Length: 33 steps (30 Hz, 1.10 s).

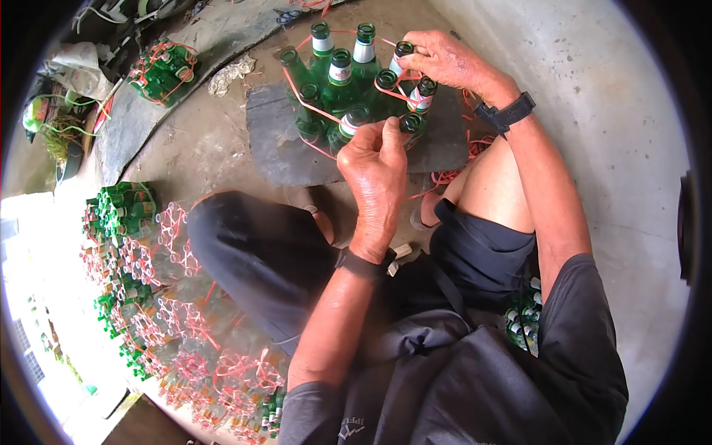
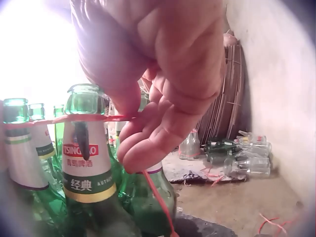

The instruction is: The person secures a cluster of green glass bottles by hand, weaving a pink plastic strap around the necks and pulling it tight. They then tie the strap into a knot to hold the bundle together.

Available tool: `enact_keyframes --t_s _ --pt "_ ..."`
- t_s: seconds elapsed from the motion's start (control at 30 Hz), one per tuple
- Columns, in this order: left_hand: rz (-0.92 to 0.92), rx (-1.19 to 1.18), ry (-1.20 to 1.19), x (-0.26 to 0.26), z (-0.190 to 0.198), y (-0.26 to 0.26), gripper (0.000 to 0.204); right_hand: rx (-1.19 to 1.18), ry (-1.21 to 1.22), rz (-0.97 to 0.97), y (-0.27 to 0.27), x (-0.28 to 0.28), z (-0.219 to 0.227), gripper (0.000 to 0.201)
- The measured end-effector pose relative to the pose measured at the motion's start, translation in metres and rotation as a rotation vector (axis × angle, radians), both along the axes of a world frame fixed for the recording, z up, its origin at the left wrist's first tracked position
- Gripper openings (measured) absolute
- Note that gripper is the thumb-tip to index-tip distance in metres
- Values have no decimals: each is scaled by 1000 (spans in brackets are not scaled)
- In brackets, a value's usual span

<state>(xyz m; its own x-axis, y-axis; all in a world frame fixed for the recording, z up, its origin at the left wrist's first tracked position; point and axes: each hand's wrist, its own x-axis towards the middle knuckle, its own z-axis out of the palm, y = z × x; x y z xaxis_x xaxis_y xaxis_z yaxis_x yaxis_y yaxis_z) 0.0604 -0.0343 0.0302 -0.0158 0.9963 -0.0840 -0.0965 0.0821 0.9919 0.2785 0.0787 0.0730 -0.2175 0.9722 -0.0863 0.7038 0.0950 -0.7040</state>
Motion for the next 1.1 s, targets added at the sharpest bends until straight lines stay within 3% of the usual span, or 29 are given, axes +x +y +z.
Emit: enact_keyframes --t_s 0.13,0.2,0.67,0.8,1.1 --pt "-83 15 30 -14 -3 4 27 3 -47 -70 -9 -5 9 29" --pt "-94 118 154 -18 -6 3 27 39 -37 -87 -12 -7 8 29" --pt "-7 311 247 -40 -1 1 11 218 -163 -61 -22 -5 3 21" --pt "-3 279 310 -45 4 -3 9 178 -96 -43 -20 -2 -1 20" --pt "-128 94 105 -58 -3 -3 22 165 -135 -47 -18 2 -6 21"
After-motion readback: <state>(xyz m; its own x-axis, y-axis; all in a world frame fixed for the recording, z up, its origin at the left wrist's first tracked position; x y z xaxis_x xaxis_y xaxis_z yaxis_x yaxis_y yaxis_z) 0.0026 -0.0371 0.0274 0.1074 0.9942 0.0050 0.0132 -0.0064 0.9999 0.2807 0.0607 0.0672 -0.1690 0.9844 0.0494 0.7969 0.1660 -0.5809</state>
